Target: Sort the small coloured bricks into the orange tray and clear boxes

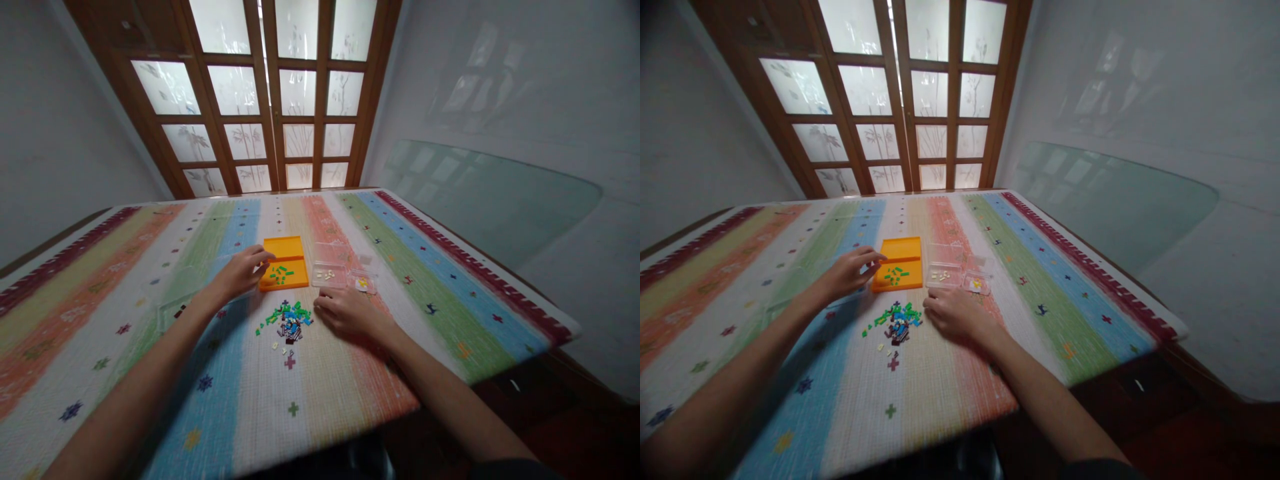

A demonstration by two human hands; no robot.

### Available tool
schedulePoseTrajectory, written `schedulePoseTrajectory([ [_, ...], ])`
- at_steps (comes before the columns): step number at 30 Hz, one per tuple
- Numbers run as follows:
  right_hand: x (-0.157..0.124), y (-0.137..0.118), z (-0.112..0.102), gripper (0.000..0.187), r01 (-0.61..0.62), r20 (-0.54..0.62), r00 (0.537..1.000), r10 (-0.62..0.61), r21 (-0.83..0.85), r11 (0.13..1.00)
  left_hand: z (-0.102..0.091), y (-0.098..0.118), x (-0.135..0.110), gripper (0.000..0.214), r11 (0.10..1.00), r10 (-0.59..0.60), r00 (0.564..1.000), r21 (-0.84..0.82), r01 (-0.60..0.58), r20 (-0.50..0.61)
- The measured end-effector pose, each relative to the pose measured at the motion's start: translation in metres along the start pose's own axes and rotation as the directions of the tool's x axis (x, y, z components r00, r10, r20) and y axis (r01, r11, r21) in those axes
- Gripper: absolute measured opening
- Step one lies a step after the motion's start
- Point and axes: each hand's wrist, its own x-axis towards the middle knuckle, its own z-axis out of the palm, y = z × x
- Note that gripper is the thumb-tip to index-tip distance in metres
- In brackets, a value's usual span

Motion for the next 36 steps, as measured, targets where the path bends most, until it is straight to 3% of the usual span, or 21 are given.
schedulePoseTrajectory([
  [6, 0.0, -0.005, -0.006, 0.021, -0.014, 0.022, 1.0, 0.014, -0.01, 1.0, -0.016, 0.031, -0.033, 0.025, 0.993, 0.112, 0.992, -0.017, -0.113, -0.058],
  [11, 0.0, -0.01, -0.009, 0.02, -0.015, 0.029, 0.999, 0.015, 0.02, 1.0, -0.002, 0.048, -0.069, 0.025, 0.993, 0.117, 0.989, 0.004, -0.117, -0.088],
  [15, 0.0, -0.015, -0.006, 0.017, 0.021, 0.017, 1.0, -0.023, 0.135, 0.991, 0.01, 0.06, -0.085, 0.021, 0.992, 0.078, 0.994, -0.09, -0.085, -0.078],
  [20, 0.002, -0.025, -0.004, 0.022, 0.039, -0.014, 0.999, -0.037, 0.274, 0.961, 0.012, 0.079, -0.092, 0.015, 0.966, 0.06, 0.997, -0.256, -0.044, 0.057],
  [24, 0.003, -0.031, -0.004, 0.025, 0.058, -0.024, 0.998, -0.053, 0.36, 0.931, 0.015, 0.087, -0.095, 0.013, 0.961, 0.079, 0.989, -0.273, -0.041, 0.128],
  [36, 0.004, -0.032, -0.001, 0.026, 0.086, -0.093, 0.994, -0.057, 0.35, 0.933, 0.027, 0.087, -0.101, 0.014, 0.951, 0.061, 0.976, -0.31, 0.007, 0.211],
])
